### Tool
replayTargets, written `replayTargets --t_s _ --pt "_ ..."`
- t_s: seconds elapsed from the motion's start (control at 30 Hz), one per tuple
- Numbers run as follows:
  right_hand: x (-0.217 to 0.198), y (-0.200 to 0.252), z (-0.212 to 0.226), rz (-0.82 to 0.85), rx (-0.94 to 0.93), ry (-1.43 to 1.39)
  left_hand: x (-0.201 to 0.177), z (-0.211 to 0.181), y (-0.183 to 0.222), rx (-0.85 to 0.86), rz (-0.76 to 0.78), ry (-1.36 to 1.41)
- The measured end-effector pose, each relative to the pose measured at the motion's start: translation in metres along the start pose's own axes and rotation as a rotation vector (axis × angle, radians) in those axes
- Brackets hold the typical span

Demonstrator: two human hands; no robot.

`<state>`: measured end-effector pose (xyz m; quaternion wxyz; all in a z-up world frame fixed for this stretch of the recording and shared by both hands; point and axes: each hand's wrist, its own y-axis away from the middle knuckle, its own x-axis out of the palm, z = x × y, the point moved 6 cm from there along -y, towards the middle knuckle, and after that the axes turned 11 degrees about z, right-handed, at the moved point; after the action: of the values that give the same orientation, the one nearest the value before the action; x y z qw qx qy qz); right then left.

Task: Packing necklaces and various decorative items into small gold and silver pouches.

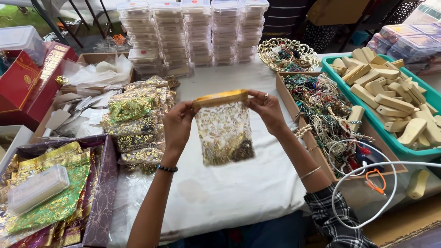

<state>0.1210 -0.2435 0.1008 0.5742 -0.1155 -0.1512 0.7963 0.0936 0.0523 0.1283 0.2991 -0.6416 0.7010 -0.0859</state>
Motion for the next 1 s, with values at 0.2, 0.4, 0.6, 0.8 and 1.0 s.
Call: replayTargets --t_s 0.2,0.4,0.6,0.8,1.0 --pt "-0.006 -0.009 -0.005 0.002 -0.134 0.347 0.015 0.021 -0.01 0.038 -0.081 -0.102" --pt "0.007 0.03 -0.067 0.213 -0.021 0.75 0.055 0.099 0.04 -0.001 0.053 -0.358" --pt "0.001 0.043 -0.093 0.149 0.09 0.811 0.057 0.094 0.054 -0.176 0.166 -0.431" --pt "0.001 0.051 -0.1 -0.066 0.456 0.568 0.082 0.114 0.056 -0.301 0.2 -0.509" --pt "0.016 0.053 -0.069 0.097 0.042 1.204 0.093 0.108 0.062 0.029 0.229 -0.76"
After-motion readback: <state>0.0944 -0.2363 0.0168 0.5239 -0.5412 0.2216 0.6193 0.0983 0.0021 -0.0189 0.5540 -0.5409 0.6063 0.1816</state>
